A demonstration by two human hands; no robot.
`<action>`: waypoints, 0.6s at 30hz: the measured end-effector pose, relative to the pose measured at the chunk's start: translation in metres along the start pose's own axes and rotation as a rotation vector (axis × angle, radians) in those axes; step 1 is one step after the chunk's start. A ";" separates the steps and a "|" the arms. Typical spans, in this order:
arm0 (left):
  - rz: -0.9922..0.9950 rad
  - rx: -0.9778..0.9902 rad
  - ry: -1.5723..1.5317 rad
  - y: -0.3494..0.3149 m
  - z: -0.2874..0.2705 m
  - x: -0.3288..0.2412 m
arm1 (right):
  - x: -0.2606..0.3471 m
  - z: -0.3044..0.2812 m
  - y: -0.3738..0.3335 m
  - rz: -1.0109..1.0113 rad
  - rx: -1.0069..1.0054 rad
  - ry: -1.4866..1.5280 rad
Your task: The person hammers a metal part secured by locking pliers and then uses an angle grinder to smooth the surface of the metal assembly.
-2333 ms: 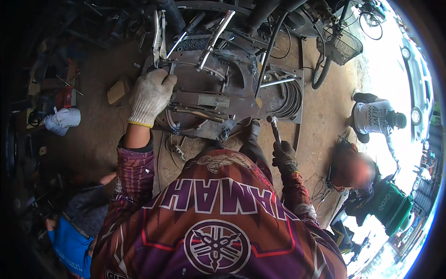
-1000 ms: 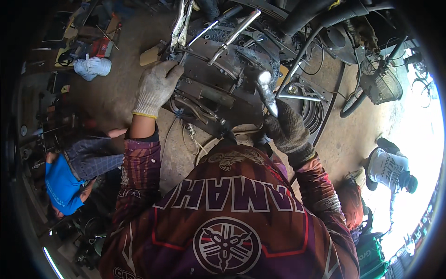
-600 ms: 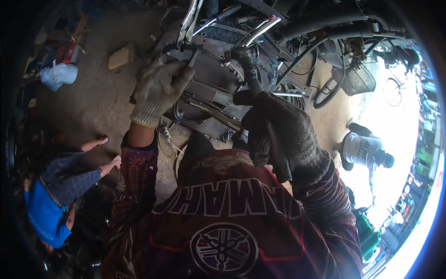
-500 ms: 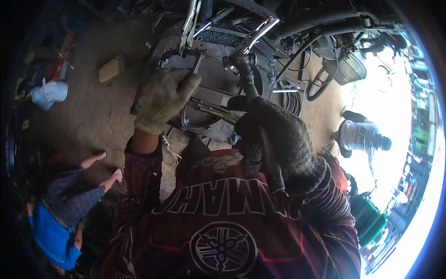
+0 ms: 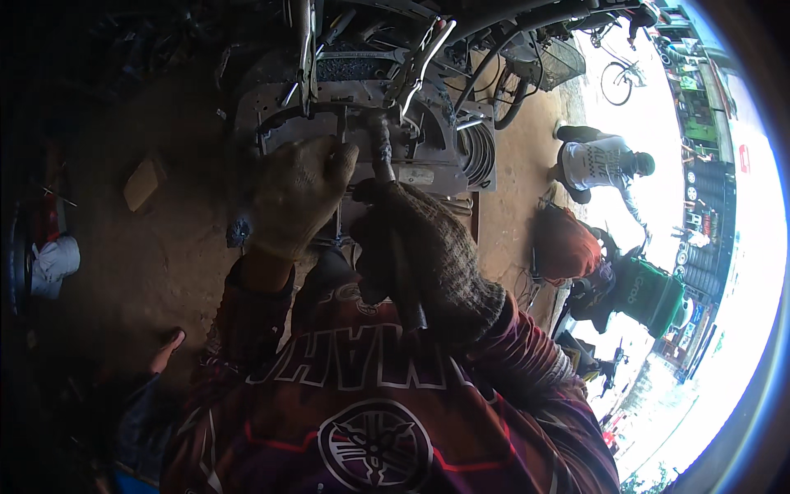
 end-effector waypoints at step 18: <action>0.035 -0.076 0.054 -0.001 0.010 0.009 | -0.012 -0.013 0.007 -0.112 -0.014 -0.102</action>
Point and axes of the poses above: each hand's wrist, its own y-axis towards the middle knuckle, its own z-axis out of the palm, x = y × z, the point moved 2 cm from there along y, towards the middle knuckle, and after that the axes turned 14 degrees about x, right-handed, at the moved point
